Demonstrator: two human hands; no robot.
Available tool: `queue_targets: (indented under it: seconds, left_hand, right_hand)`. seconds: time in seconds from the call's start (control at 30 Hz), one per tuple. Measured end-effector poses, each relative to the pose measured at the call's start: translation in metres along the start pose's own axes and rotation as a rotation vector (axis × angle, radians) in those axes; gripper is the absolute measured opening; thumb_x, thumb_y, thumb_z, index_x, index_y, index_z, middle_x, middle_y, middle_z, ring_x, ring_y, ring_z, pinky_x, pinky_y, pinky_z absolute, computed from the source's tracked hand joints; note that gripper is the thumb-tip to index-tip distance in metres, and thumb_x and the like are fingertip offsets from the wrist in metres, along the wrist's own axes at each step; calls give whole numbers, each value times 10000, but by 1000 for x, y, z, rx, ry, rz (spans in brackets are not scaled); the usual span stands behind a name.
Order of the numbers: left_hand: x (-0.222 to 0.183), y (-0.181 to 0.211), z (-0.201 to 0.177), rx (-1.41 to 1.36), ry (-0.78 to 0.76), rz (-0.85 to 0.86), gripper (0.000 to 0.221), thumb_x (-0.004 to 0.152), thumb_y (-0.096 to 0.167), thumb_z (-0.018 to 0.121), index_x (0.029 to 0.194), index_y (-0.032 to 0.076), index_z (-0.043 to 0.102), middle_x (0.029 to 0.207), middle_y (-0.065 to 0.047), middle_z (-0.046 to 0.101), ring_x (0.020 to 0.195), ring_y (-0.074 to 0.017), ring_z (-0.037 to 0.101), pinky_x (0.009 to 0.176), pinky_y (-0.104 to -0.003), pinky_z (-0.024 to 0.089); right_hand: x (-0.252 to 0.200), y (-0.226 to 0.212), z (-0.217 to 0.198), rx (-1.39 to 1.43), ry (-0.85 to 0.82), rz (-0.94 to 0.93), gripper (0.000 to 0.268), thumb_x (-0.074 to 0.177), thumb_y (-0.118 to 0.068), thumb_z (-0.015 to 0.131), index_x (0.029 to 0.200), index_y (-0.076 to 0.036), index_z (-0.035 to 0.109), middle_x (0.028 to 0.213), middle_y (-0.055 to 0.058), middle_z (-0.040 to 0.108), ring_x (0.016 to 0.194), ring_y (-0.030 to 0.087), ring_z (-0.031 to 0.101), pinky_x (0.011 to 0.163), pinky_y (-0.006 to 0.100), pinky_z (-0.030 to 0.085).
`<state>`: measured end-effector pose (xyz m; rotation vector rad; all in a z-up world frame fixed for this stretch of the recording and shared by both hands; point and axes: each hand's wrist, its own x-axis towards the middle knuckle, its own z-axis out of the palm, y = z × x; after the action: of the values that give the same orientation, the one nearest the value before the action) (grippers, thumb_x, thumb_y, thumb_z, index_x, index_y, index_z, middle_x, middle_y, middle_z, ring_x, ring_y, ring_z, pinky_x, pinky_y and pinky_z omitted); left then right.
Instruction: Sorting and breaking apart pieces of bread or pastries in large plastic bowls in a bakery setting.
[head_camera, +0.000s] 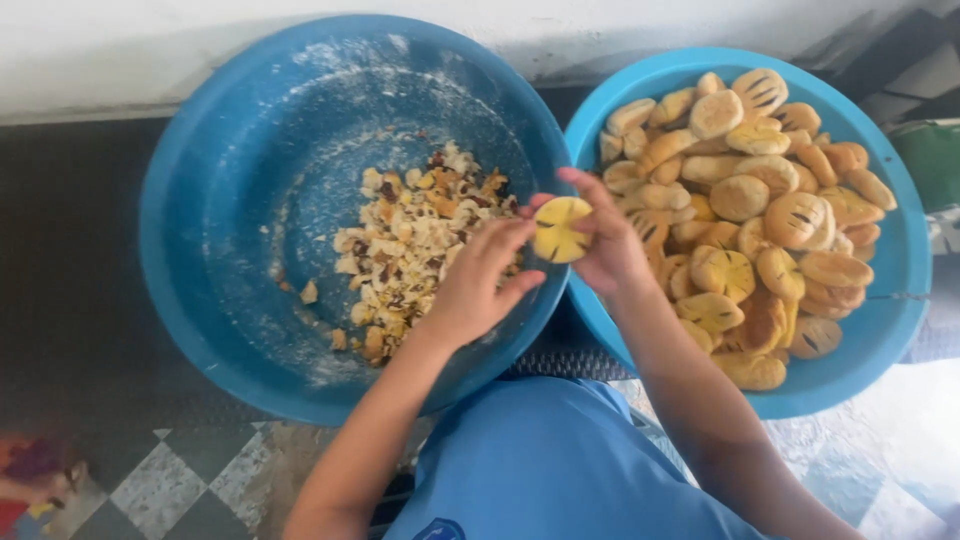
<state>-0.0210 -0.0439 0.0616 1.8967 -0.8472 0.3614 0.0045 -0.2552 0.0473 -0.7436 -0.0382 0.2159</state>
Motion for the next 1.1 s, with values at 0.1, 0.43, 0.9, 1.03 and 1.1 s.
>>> queue_targets:
  seconds: [0.1, 0.43, 0.9, 1.03, 1.1]
  left_hand:
    - [-2, -30, 1, 297, 168, 98, 551, 957, 335, 797, 1404, 78, 603, 1192, -148, 637, 1038, -388, 689, 868, -487, 571]
    - [-27, -71, -17, 172, 279, -228, 369, 896, 441, 856, 1122, 167, 754, 1139, -46, 535, 913, -316, 695, 818, -391, 587]
    - [-28, -101, 5, 331, 87, -290, 321, 1072, 386, 626, 1332, 197, 615, 1213, -167, 616, 1129, -335, 666, 1015, -479, 510]
    - [-31, -84, -19, 78, 207, -516, 345, 1179, 286, 438, 1469, 155, 572, 1280, -186, 637, 1168, -406, 672, 952, -496, 569]
    - [-25, -75, -21, -32, 118, -624, 648, 1136, 580, 315, 1483, 89, 556, 1297, -226, 581, 1209, -390, 645, 988, -476, 567]
  right_hand:
    - [35, 41, -20, 310, -49, 240, 642, 866, -157, 504, 1502, -69, 533, 1443, 273, 634, 1198, 429, 702, 927, 627, 601]
    - [83, 76, 10, -196, 203, 238, 652, 1057, -587, 530, 1145, 36, 702, 933, 233, 775, 769, 387, 796, 530, 442, 630]
    - [67, 66, 35, -37, 190, 457, 438, 1071, -545, 524, 1173, -155, 695, 979, 121, 707, 840, 317, 746, 738, 462, 663]
    - [65, 90, 20, -454, 72, 418, 312, 1078, -309, 583, 1305, -96, 575, 1016, 247, 754, 733, 349, 789, 562, 418, 671]
    - [63, 91, 28, -593, 83, 277, 447, 1077, -340, 635, 1421, -80, 513, 768, 233, 705, 505, 305, 701, 377, 351, 547]
